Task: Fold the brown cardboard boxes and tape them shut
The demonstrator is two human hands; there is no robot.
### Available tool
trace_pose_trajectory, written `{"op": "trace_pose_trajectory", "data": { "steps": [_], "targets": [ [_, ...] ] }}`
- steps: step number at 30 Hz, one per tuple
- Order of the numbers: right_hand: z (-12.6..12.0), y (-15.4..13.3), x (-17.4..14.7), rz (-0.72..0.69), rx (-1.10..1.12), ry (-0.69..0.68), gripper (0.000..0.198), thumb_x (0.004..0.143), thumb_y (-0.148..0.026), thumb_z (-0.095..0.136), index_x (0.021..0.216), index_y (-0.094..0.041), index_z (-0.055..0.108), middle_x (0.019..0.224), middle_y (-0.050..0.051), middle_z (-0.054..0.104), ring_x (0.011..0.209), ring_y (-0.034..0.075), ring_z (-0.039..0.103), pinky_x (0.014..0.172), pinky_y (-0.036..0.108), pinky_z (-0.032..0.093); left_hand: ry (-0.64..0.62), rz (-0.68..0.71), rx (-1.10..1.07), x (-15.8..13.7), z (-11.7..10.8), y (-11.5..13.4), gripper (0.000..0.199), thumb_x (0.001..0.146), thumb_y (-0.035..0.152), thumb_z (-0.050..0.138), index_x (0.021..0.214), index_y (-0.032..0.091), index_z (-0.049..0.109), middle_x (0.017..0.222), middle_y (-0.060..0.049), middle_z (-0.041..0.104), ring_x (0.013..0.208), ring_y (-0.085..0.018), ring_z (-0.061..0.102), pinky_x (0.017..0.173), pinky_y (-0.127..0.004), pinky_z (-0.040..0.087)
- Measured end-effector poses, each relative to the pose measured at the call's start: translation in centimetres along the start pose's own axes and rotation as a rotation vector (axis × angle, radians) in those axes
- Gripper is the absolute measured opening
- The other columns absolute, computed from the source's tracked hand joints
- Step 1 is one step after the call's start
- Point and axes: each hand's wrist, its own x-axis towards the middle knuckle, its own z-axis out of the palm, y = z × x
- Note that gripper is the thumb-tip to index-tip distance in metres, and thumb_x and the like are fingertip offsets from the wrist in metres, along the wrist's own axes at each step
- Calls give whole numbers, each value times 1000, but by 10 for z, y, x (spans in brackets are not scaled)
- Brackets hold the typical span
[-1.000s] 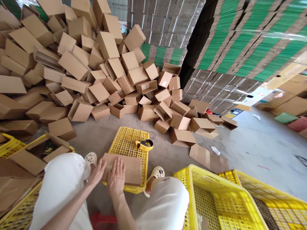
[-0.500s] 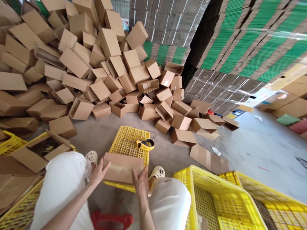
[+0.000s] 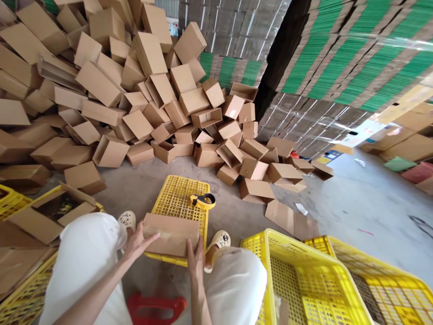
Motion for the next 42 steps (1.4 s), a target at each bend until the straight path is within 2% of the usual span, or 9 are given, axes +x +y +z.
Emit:
{"op": "trace_pose_trajectory", "data": {
  "steps": [3,5,10,16,22,28,34,37,42],
  "targets": [
    [-7,6,8,82,83,-71,96,75,-84,62,141,-15,68,145,18,67,141,39,57,119,50,44,25,-1,-3,-1,1,-1,95,84,65,68,157,18,29,146,-20,63,138,-37,60,112,-48,47],
    [-12,8,12,85,110,-108,95,73,-86,62,137,-18,71,141,16,69,141,39,57,120,50,42,44,-11,1,-2,2,-2,96,84,65,69,157,18,30,146,-20,63,138,-38,60,112,-50,47],
    [-17,5,11,62,113,-135,92,81,-88,51,135,-17,72,144,17,67,146,37,52,124,48,37,35,-15,-26,-2,2,-3,95,84,61,72,157,17,31,144,-21,65,136,-38,62,110,-51,48],
    [-17,1,8,75,167,-149,88,72,-73,71,140,-16,68,146,16,66,145,39,53,124,51,37,45,-2,-1,0,3,-5,94,83,63,71,156,17,33,140,-19,68,134,-39,63,110,-53,48],
    [-31,-14,6,65,324,-264,70,71,-48,73,135,-19,72,138,10,73,143,36,55,122,50,39,57,0,35,-1,3,-5,94,82,66,69,156,19,35,140,-17,69,135,-40,63,110,-51,50],
    [-29,-23,2,91,388,-223,70,70,-48,76,133,-18,73,124,11,78,134,37,62,113,50,49,33,-21,27,-2,1,-1,96,84,66,68,158,18,30,144,-20,66,137,-39,61,112,-52,47],
    [-28,-26,-1,114,478,-269,72,69,-43,74,136,-18,72,129,10,77,133,36,62,112,49,50,49,-2,1,-4,0,0,91,84,64,70,155,18,36,140,-19,67,137,-38,61,114,-53,46],
    [-28,-29,-3,135,481,-241,72,70,-42,75,138,-18,71,129,10,76,134,36,62,113,48,49,35,18,-25,-2,0,-1,89,85,63,69,154,17,35,140,-20,67,136,-38,62,113,-54,46],
    [-28,-30,-3,152,502,-274,71,67,-38,71,135,-19,73,131,9,76,133,36,63,111,47,51,40,-10,-17,-2,1,-2,90,85,62,71,154,19,34,144,-22,64,137,-40,61,114,-57,45]
  ]
}}
